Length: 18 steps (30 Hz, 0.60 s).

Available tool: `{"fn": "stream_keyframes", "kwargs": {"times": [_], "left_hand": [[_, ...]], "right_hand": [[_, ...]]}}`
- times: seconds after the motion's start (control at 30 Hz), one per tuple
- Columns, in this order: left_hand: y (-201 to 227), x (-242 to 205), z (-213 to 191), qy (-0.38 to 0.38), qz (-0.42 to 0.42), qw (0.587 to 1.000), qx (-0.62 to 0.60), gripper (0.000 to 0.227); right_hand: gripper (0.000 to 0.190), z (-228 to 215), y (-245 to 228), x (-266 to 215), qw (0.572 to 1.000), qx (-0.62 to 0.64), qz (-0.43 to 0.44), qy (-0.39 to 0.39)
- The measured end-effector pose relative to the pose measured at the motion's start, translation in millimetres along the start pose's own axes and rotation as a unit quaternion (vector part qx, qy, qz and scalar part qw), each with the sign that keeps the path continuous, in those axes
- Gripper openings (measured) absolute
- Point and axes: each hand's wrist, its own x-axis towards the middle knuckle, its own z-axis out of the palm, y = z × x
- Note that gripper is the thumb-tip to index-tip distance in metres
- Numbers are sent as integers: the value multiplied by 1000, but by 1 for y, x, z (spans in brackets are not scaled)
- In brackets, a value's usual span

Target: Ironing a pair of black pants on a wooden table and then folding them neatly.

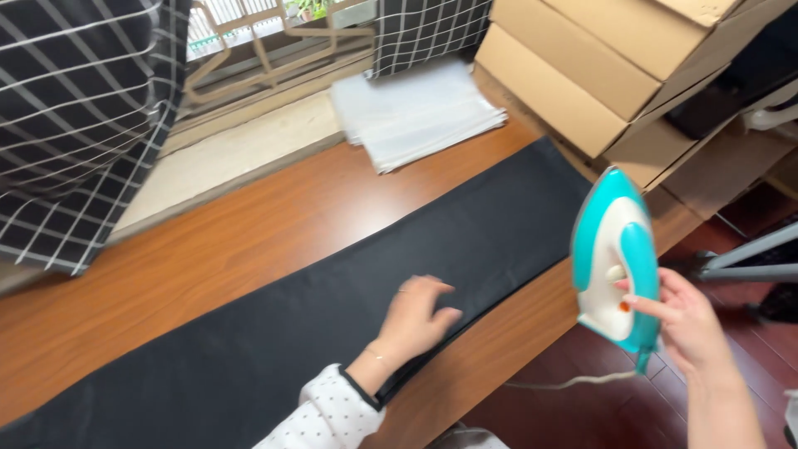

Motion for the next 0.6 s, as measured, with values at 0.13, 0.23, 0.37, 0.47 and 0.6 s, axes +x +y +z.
{"fn": "stream_keyframes", "kwargs": {"times": [0.13,0.23,0.37,0.47,0.6], "left_hand": [[-95,13,25,87,-94,972,197,63],[-129,9,19,132,-169,937,277,77],[-140,-9,6,192,-139,888,395,79],[-137,-14,1,205,-112,879,416,76],[-139,-14,3,214,-118,874,420,75]], "right_hand": [[62,-73,45,86,996,14,-72,46],[56,-115,76,142,989,50,-111,81],[66,-145,106,194,980,94,-115,133],[70,-153,127,224,970,123,-128,164],[67,-147,140,245,954,189,-145,183]]}}
